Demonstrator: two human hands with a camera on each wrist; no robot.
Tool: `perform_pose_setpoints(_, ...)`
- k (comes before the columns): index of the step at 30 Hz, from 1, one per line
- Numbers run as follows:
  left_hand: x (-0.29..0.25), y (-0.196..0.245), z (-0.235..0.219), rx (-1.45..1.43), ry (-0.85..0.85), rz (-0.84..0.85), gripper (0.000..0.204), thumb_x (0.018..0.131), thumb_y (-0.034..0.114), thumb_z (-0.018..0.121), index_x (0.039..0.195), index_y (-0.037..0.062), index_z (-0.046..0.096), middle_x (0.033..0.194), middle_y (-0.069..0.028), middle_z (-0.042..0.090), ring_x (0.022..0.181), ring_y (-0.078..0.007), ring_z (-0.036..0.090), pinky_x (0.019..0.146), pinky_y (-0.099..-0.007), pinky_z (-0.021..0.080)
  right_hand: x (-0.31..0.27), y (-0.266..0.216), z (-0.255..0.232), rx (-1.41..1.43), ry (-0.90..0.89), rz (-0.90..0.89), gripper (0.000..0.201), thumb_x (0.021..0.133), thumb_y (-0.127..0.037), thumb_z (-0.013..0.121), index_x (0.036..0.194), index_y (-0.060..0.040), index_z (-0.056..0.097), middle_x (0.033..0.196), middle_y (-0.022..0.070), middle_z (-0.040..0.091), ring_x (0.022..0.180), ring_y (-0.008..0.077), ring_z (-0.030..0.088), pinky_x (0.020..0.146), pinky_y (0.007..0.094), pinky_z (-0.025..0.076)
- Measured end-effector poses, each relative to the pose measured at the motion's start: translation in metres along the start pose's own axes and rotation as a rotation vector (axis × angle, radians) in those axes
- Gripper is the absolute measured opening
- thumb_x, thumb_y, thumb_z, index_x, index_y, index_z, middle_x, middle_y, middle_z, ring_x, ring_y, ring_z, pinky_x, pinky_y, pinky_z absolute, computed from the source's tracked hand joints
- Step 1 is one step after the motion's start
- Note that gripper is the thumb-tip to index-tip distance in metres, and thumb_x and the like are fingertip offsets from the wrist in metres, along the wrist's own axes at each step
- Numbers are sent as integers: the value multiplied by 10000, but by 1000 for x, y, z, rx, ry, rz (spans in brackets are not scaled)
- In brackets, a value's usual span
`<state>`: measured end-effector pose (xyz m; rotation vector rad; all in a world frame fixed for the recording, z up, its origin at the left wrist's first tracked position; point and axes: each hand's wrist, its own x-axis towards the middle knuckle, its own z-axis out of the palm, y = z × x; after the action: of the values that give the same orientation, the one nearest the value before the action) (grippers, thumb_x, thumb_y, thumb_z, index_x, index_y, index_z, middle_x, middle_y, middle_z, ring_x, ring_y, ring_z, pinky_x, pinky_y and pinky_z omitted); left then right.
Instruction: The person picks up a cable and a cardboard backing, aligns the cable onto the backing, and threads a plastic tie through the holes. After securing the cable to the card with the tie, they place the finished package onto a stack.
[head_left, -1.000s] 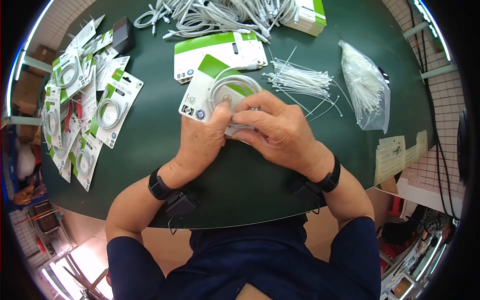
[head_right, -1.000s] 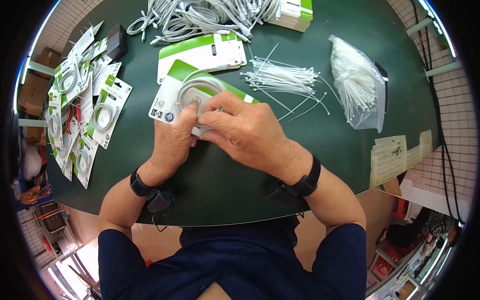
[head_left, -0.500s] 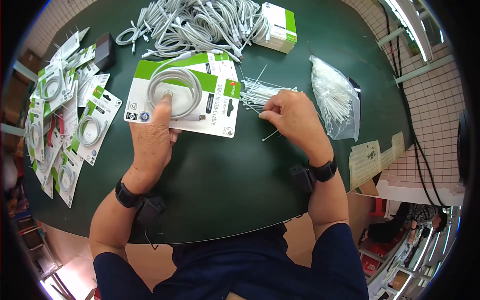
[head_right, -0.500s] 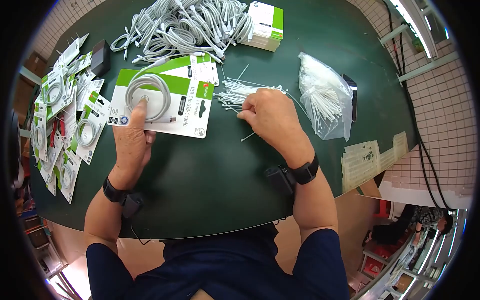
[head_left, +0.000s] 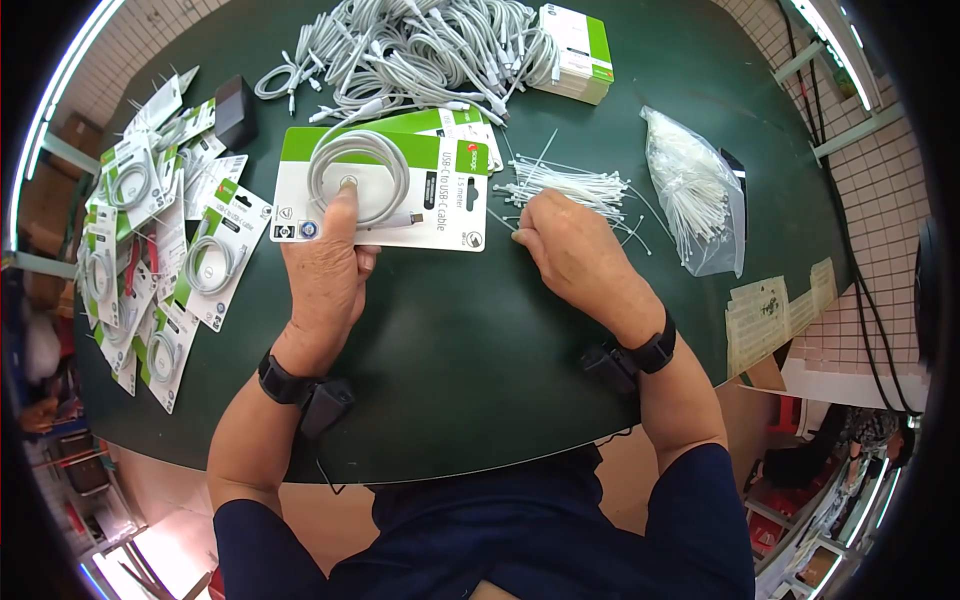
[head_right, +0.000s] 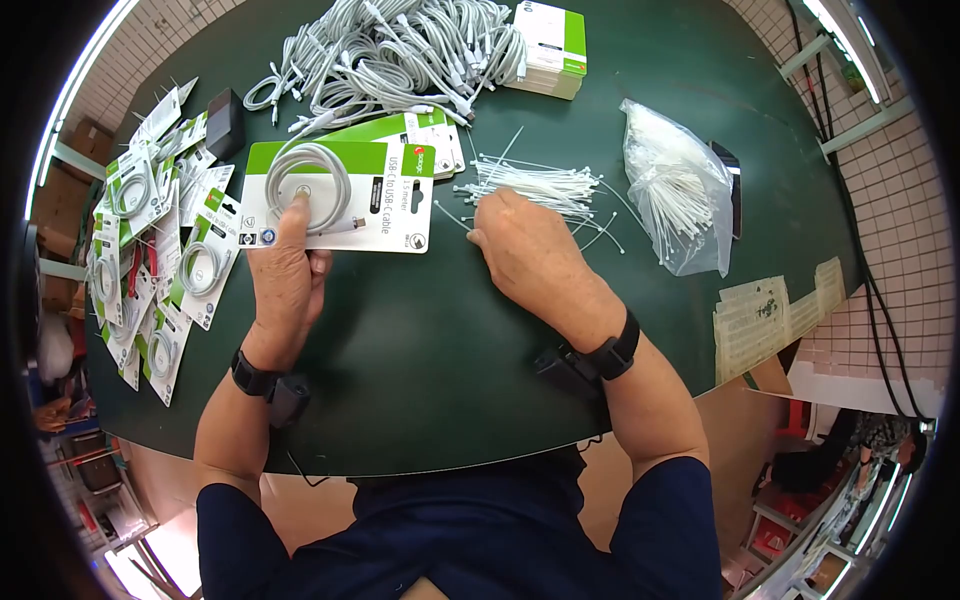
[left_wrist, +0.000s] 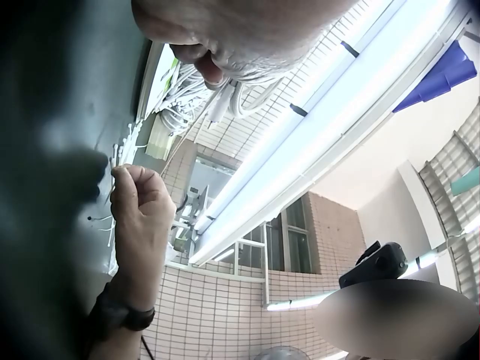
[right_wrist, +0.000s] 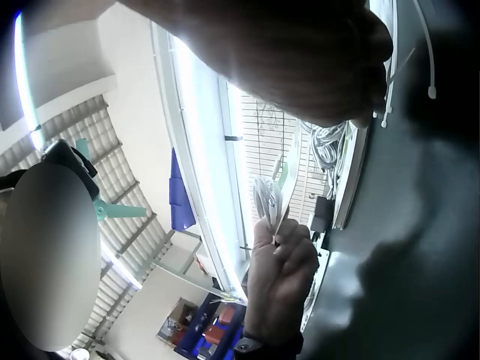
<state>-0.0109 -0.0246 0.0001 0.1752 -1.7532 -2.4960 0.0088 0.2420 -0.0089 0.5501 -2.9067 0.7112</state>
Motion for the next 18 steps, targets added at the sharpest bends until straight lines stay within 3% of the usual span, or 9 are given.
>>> perform_pose_setpoints(2,-5,0,5,7,14,37,192,1020,126,642,1175,25,591,847,-51,649,513,-57,512,391,-207,372,3,-2,-6,40,36,-6,165,950,-110,720,1028,28,673,877,142,695,826,312,691,740,387,553)
perform_pose_setpoints(5,-12,4,5,87,-21,94,189,1017,122,645,1171,23,595,860,-54,655,530,-67,534,398,-214,389,10,-5,-24,812,40,411,110,977,-71,709,1030,24,692,910,67,713,776,164,698,669,282,553)
perform_pose_setpoints(9,-35,1,0,281,-125,173,195,1009,114,653,1172,12,619,880,-47,670,569,-90,577,431,-239,441,10,7,-39,968,114,401,106,990,-46,703,1057,35,697,946,31,708,766,70,664,648,205,537)
perform_pose_setpoints(11,-44,-9,-13,327,-169,196,203,1005,109,656,1178,3,639,885,-37,676,587,-101,594,452,-253,468,10,10,-39,979,144,347,99,984,-41,708,1048,34,701,954,37,710,772,77,665,658,209,542)
perform_pose_setpoints(13,-44,-15,-24,389,-550,503,261,970,114,734,1201,-2,695,823,-25,671,575,-123,587,481,-285,475,10,11,-36,1021,170,254,84,972,-30,719,1028,32,709,972,49,714,783,91,667,678,218,551)
perform_pose_setpoints(14,-43,-12,-20,382,-550,504,261,970,114,734,1201,-2,695,823,-25,671,575,-123,587,481,-285,475,10,11,-35,1013,170,255,84,972,-30,719,1028,32,709,972,49,714,783,91,667,678,218,551)
perform_pose_setpoints(17,-40,13,-3,528,-812,880,342,890,125,803,1204,5,738,758,-26,648,561,-141,573,484,-298,451,9,11,-34,1075,163,98,57,943,21,728,999,8,726,1007,65,714,811,100,669,700,218,557)
perform_pose_setpoints(18,-43,15,0,525,-808,880,342,890,125,803,1204,5,738,758,-26,648,561,-141,573,484,-298,451,8,11,-34,1071,160,99,57,943,21,728,999,8,726,1007,65,714,811,100,669,700,218,557)
